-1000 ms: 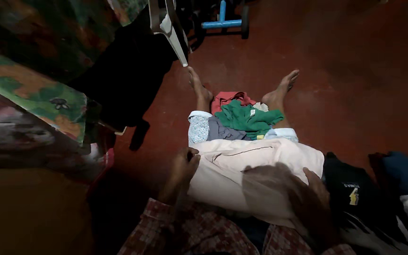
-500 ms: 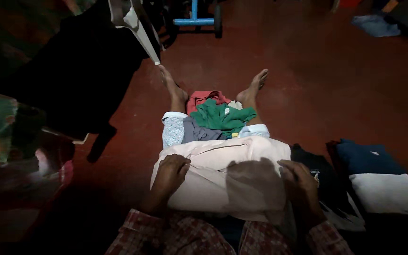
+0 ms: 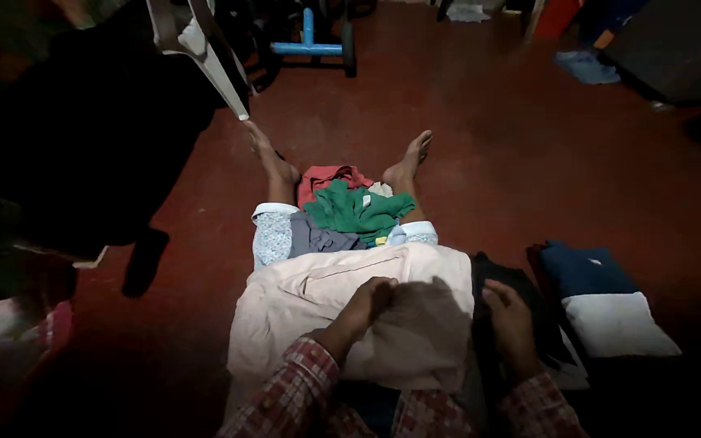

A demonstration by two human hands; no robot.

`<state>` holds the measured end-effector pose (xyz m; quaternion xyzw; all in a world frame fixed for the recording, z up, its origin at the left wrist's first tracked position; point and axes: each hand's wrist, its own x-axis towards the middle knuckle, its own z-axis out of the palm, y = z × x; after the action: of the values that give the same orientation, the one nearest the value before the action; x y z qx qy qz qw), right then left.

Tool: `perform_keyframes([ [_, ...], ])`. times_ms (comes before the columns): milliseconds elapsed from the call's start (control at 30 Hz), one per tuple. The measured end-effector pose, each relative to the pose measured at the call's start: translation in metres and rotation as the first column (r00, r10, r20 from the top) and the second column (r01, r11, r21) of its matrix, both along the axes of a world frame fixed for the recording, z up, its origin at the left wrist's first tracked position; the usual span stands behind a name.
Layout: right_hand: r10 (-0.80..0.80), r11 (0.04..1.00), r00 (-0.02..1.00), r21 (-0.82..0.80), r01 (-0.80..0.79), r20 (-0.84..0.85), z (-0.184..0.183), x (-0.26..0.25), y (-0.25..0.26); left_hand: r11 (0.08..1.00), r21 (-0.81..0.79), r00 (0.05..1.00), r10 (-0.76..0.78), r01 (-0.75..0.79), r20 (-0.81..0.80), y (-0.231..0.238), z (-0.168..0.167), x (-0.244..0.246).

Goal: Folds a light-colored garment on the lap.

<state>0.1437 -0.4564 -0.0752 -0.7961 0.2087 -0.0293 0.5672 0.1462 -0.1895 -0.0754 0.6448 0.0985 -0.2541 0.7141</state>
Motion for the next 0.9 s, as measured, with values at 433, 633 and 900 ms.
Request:
perform_keyframes([
  [433, 0.264, 0.959, 0.939, 0.046, -0.281, 0.222, 0.000, 0.003, 0.006, 0.838, -0.545, 0.997, 0.006, 0.037, 0.077, 0.009, 0.064, -0.007],
  [633, 0.150, 0.973, 0.885, 0.091, -0.211, 0.442, 0.023, -0.001, 0.020, 0.682, -0.720, 0.959, 0.271, -0.126, 0.089, 0.042, 0.040, -0.024],
  [900, 0.121, 0.891, 0.771, 0.274, -0.362, 0.625, 0.033, -0.009, 0.038, 0.594, -0.796, 0.958, 0.279, -0.115, 0.069, 0.034, 0.041, -0.023],
])
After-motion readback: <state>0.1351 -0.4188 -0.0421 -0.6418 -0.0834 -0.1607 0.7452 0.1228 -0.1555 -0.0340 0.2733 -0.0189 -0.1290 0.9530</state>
